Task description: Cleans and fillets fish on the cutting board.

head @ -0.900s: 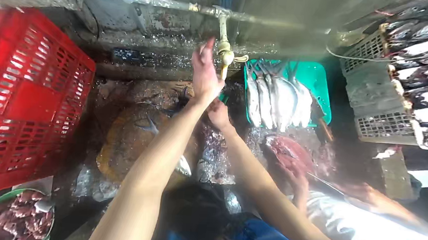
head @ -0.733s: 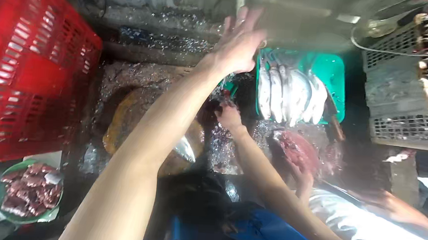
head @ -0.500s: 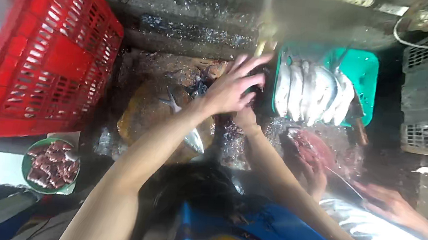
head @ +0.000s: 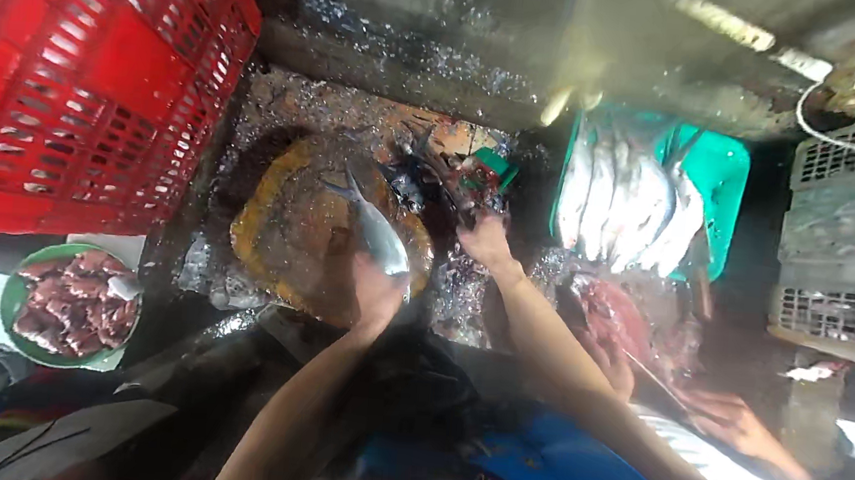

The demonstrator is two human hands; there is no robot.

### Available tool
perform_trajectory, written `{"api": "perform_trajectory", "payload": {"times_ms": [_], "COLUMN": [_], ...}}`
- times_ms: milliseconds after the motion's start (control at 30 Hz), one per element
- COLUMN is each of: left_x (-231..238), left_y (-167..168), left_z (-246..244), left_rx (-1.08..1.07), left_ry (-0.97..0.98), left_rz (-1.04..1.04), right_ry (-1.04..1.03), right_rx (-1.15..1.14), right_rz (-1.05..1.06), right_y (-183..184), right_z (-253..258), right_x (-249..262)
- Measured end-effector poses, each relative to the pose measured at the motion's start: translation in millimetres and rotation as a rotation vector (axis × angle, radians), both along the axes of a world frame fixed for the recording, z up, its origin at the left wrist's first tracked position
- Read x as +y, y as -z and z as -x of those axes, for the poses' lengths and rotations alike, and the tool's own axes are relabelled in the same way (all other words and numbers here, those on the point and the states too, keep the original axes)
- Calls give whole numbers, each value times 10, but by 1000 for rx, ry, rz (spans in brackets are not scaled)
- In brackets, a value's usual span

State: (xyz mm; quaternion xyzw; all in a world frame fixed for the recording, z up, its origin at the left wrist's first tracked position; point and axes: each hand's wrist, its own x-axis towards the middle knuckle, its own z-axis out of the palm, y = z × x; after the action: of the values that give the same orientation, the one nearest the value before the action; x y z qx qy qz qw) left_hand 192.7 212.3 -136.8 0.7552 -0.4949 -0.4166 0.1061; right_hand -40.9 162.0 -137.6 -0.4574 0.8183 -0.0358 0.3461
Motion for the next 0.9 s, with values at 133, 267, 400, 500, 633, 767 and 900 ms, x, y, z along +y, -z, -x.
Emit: {"api": "perform_trajectory", "payload": {"times_ms": [133, 267, 400, 500, 633, 767, 900], "left_x": [-135, -126, -59, -45, 27, 45, 44], "left_y": [-136, -249, -11, 83, 121, 99, 187], "left_z": [-93, -571, -979, -1130, -1146, -1185, -1301], "left_rx": [24, -364, -462, -394, -357, -222, 0], "left_ry": [64, 339, 562, 622, 647, 588, 485], "left_rz": [-29, 116, 116, 182, 227, 208, 231], "right_ry": [-29, -84, -49, -65, -125, -262, -440], "right_rx": [-165, -138, -191, -151, -211, -221, 25], "right_rz": [58, 88, 192, 241, 633, 741, 57], "right_y": [-77, -134, -126, -326, -722, -567, -92], "right_z": [-177, -284, -415, -549, -682, -782, -877], "right_x": [125, 245, 414, 399, 392, 377, 234]}}
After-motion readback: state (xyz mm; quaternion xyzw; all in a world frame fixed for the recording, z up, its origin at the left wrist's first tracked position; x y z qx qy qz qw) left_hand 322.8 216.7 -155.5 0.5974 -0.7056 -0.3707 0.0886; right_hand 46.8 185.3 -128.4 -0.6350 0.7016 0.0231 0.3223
